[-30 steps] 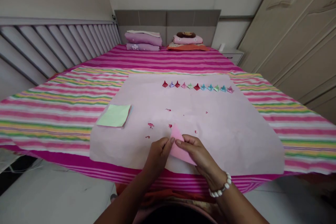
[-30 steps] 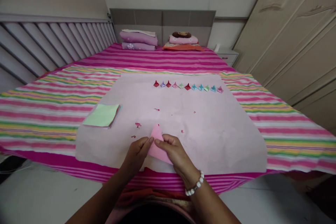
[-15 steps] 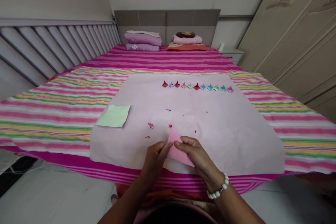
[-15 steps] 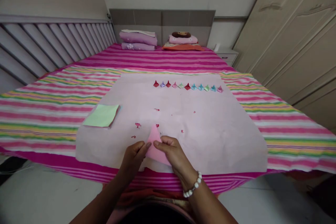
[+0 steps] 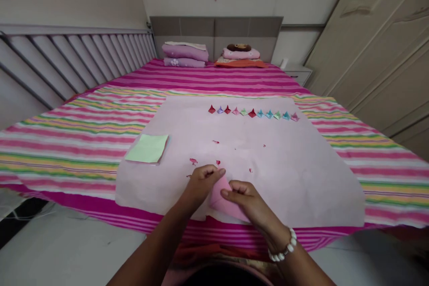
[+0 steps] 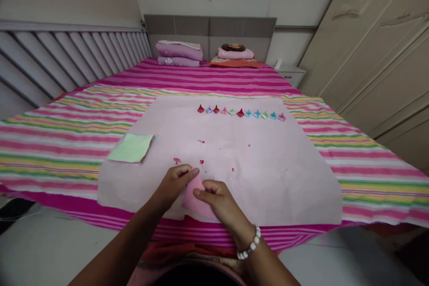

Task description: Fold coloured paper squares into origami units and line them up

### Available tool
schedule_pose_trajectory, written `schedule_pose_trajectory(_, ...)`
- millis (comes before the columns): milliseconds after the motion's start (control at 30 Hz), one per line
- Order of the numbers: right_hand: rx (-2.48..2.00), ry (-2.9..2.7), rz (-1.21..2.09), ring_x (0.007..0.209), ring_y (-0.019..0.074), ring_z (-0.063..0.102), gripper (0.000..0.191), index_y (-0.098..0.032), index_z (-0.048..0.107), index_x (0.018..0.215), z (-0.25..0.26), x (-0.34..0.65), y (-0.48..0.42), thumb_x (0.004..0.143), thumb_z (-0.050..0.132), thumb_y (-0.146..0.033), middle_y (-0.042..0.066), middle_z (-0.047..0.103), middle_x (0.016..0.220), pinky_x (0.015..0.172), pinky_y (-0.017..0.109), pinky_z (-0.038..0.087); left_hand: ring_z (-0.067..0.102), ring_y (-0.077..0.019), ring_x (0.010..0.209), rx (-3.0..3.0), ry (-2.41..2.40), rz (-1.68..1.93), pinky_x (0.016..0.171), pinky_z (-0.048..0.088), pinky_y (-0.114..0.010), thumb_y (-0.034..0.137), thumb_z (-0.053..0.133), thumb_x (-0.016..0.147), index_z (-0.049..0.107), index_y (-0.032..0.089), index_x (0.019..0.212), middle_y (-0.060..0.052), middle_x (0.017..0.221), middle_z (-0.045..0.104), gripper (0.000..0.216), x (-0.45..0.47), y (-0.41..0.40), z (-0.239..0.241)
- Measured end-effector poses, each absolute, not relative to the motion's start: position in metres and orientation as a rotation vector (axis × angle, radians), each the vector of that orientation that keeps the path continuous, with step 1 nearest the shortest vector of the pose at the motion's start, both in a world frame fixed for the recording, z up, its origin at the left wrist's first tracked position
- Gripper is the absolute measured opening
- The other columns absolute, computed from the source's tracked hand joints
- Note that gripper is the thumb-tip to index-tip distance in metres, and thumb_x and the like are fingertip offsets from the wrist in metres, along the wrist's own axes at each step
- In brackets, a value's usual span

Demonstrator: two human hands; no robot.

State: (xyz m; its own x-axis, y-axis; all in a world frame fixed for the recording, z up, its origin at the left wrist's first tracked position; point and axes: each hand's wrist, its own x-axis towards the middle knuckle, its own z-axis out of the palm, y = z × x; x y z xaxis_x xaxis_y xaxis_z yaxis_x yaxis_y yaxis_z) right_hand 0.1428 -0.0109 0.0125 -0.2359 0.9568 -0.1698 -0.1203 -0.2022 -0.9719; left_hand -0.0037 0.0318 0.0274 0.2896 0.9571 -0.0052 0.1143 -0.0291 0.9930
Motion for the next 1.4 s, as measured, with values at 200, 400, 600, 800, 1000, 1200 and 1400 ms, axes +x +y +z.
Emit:
schedule_pose_trajectory(200, -1.207, -1.227, 1.401, 0.051, 0.0092, 0.019, 0.049, -0.022, 0.027, 0.052, 0.013, 0.146, -0.013, 0.074, 0.065, -0.043, -0.007, 0.021, 0.055, 0.048, 0.025, 0.015, 0.046, -0.0102, 0.059, 1.31, 1.22, 1.172, 0.059, 0.037, -0.023, 0.039, 0.058, 0.08, 0.062, 0.016, 0.066, 0.001, 0.066, 0.058, 0.027, -0.015, 0.041, 0.03)
schedule_pose_trajectory(400, -1.325, -1.237, 1.097, 0.051, 0.0097, 0.021, 0.048, -0.023, 0.027, 0.052, 0.013, 0.145, -0.013, 0.076, 0.063, -0.042, -0.007, 0.021, 0.054, 0.047, 0.025, 0.018, 0.048, -0.0059, 0.042, 1.2, 1.016, 0.772, 0.046, 0.039, -0.025, 0.034, 0.074, 0.067, 0.055, 0.016, 0.12, -0.007, 0.095, 0.068, 0.059, -0.023, 0.022, 0.019)
schedule_pose_trajectory(600, -1.16, -1.219, 1.315, 0.05, 0.0114, 0.036, 0.041, -0.02, 0.047, 0.06, 0.024, 0.143, -0.017, 0.085, 0.053, -0.052, -0.004, 0.041, 0.053, 0.049, 0.026, 0.028, 0.052, -0.0086, 0.051, 1.196, 0.84, 0.77, 0.053, 0.039, -0.023, 0.029, 0.065, 0.077, 0.065, 0.014, 0.092, 0.002, 0.063, 0.06, 0.021, -0.021, 0.014, 0.015)
schedule_pose_trajectory(800, -1.065, -1.019, 1.508, 0.043, 0.0116, 0.041, 0.04, -0.019, 0.055, 0.065, 0.027, 0.153, -0.015, 0.085, 0.053, -0.055, -0.003, 0.048, 0.046, 0.046, 0.025, 0.03, 0.047, -0.0082, 0.05, 1.156, 0.82, 0.764, 0.053, 0.036, -0.021, 0.03, 0.064, 0.079, 0.061, 0.015, 0.075, 0.004, 0.054, 0.055, 0.015, -0.022, 0.012, 0.014)
schedule_pose_trajectory(1000, -1.065, -0.97, 1.525, 0.045, 0.0101, 0.042, 0.034, -0.018, 0.057, 0.064, 0.028, 0.154, -0.016, 0.079, 0.064, -0.048, -0.004, 0.05, 0.049, 0.047, 0.024, 0.032, 0.046, -0.0073, 0.05, 1.127, 0.834, 0.716, 0.051, 0.033, -0.02, 0.034, 0.064, 0.079, 0.059, 0.015, 0.074, 0.004, 0.055, 0.056, 0.02, -0.02, 0.007, 0.017)
schedule_pose_trajectory(1200, -1.072, -0.999, 1.523, 0.044, 0.0102, 0.043, 0.033, -0.018, 0.058, 0.063, 0.028, 0.154, -0.016, 0.079, 0.064, -0.047, -0.003, 0.051, 0.048, 0.047, 0.024, 0.032, 0.042, -0.0063, 0.046, 1.039, 0.868, 0.685, 0.047, 0.025, -0.02, 0.037, 0.065, 0.078, 0.057, 0.015, 0.071, 0.004, 0.054, 0.054, 0.024, -0.021, 0.005, 0.015)
schedule_pose_trajectory(1400, -1.096, -1.074, 1.484, 0.045, 0.0099, 0.045, 0.024, -0.018, 0.062, 0.067, 0.026, 0.154, -0.017, 0.073, 0.07, -0.04, -0.003, 0.054, 0.052, 0.045, 0.023, 0.033, 0.038, -0.0056, 0.044, 1.027, 0.906, 0.72, 0.046, 0.024, -0.019, 0.037, 0.066, 0.076, 0.056, 0.015, 0.068, 0.006, 0.048, 0.049, 0.025, -0.019, 0.007, 0.015)
